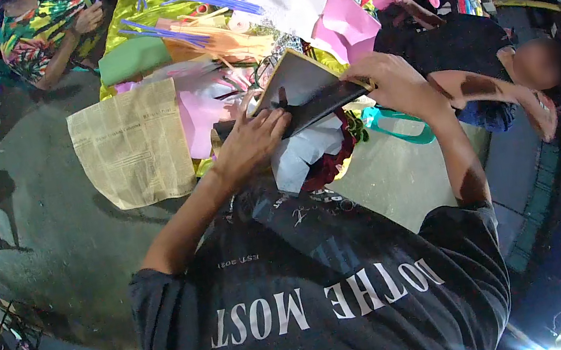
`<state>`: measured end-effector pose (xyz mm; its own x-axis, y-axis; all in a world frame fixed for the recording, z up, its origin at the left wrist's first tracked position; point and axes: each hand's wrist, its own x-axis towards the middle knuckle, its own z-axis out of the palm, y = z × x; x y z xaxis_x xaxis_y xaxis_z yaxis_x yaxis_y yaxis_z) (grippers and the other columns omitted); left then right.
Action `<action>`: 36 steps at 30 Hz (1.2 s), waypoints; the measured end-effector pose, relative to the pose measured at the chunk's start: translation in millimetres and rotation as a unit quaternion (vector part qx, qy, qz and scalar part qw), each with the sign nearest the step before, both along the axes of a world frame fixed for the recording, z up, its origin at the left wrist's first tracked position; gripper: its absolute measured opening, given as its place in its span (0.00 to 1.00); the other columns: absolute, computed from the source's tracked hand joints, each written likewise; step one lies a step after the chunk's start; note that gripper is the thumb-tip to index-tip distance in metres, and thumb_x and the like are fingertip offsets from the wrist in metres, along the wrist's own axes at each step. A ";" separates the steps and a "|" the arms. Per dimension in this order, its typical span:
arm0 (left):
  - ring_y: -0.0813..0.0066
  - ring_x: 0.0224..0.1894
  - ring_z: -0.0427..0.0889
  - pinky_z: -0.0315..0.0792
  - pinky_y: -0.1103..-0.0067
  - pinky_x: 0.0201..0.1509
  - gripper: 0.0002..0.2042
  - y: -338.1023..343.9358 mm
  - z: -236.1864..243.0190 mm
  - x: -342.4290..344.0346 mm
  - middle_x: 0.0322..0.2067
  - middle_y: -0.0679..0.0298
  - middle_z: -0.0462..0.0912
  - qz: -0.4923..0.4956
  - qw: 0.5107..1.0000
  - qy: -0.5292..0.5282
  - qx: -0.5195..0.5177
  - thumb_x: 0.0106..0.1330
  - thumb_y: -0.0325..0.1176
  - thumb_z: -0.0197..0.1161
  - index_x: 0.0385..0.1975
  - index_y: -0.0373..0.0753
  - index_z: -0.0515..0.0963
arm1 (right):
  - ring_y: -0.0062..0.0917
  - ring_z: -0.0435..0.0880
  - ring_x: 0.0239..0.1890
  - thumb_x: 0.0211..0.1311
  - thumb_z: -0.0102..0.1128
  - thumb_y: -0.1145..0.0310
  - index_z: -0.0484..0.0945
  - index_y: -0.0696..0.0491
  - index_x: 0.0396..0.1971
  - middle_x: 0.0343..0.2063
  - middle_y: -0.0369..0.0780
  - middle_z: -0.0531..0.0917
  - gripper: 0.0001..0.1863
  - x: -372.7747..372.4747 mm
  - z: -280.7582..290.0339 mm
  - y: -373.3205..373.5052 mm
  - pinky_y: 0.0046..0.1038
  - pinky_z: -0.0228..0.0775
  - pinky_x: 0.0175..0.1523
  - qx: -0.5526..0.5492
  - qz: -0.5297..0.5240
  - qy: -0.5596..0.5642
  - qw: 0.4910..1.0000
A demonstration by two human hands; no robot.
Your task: The person arranges a bouquet of artificial flowers by wrapping them in black and gold paper, securing the paper with tape, and adjusting the positioning of the red velvet flower heads.
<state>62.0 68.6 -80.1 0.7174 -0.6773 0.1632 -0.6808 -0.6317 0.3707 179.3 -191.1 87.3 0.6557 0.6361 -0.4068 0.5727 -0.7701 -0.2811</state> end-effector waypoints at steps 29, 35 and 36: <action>0.61 0.61 0.74 0.37 0.51 0.75 0.31 31.4 65.6 22.9 0.57 0.52 0.74 0.028 0.996 0.037 -0.078 0.52 0.33 0.62 0.58 0.30 0.66 | 0.19 0.78 0.27 0.51 0.73 0.71 0.76 0.61 0.27 0.25 0.38 0.82 0.13 15.6 -63.2 -34.1 0.24 0.72 0.37 0.276 -0.184 0.100 0.938; 0.60 0.61 0.74 0.39 0.51 0.75 0.30 26.7 79.0 23.7 0.55 0.50 0.76 0.017 0.997 0.045 -0.054 0.52 0.33 0.62 0.57 0.28 0.67 | 0.18 0.76 0.46 0.53 0.74 0.69 0.71 0.61 0.57 0.44 0.37 0.79 0.33 21.4 -17.5 -17.9 0.24 0.71 0.51 0.427 -0.241 0.298 0.819; 0.59 0.61 0.74 0.40 0.51 0.75 0.30 27.6 81.3 23.4 0.55 0.49 0.76 0.013 0.997 0.044 -0.058 0.52 0.33 0.62 0.57 0.27 0.67 | 0.19 0.77 0.46 0.52 0.75 0.69 0.72 0.61 0.56 0.44 0.37 0.80 0.32 25.2 -6.7 -9.0 0.25 0.71 0.51 0.371 -0.224 0.253 0.865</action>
